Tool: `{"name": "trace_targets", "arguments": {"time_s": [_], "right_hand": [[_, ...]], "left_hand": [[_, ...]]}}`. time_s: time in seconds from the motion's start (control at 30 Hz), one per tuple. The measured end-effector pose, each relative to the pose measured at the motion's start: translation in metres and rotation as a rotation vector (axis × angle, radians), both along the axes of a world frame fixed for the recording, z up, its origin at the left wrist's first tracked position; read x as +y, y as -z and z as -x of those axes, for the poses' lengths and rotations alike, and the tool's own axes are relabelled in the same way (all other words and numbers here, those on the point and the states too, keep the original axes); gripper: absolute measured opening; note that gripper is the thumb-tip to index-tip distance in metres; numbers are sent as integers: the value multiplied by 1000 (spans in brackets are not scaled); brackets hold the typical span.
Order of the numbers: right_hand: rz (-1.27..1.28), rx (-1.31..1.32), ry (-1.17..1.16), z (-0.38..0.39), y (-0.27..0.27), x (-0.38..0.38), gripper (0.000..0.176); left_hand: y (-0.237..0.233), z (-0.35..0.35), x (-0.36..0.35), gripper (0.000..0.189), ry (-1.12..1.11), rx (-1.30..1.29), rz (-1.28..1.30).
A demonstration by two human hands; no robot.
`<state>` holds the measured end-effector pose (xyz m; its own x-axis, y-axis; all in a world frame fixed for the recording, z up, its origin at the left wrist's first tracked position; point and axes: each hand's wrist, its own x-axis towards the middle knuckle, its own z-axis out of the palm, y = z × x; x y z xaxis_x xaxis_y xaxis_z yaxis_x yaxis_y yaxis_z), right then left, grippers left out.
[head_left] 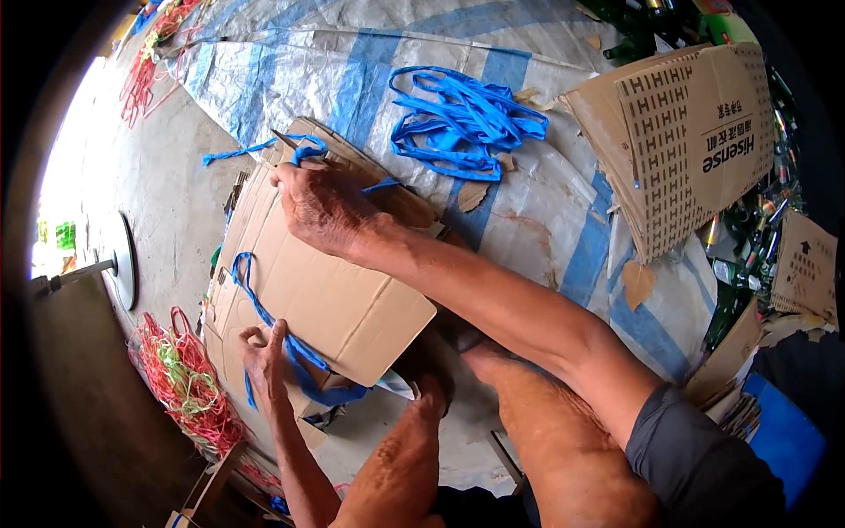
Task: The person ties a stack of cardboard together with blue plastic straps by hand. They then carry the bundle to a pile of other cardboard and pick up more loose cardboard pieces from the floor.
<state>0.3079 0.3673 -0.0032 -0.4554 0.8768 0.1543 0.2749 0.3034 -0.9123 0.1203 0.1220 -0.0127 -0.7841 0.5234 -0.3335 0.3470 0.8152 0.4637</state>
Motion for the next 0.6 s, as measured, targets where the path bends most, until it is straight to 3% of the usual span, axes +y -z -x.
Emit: {"name": "trace_targets", "arguments": {"time_s": [0.13, 0.27, 0.37, 0.43, 0.47, 0.5, 0.6], "right_hand": [[-140, -72, 36, 37, -9, 6, 14], [-188, -108, -97, 54, -23, -18, 11], [-279, -196, -344, 66, -37, -53, 23], [-359, -221, -442, 76, -48, -83, 30], [-398, -224, -459, 83, -47, -98, 33], [-407, -235, -494, 87, -45, -113, 32], [-410, -281, -631, 87, -43, -137, 36]], "left_hand": [[-6, -4, 4, 76, -13, -8, 14], [-1, 0, 4, 78, -9, -5, -2], [5, 4, 2, 76, 20, 96, 46], [40, 33, -17, 64, 177, 118, 87], [31, 31, -11, 58, 247, 88, 137], [24, 16, -18, 47, 136, 93, -53], [48, 25, -33, 47, 9, -83, -482]]}}
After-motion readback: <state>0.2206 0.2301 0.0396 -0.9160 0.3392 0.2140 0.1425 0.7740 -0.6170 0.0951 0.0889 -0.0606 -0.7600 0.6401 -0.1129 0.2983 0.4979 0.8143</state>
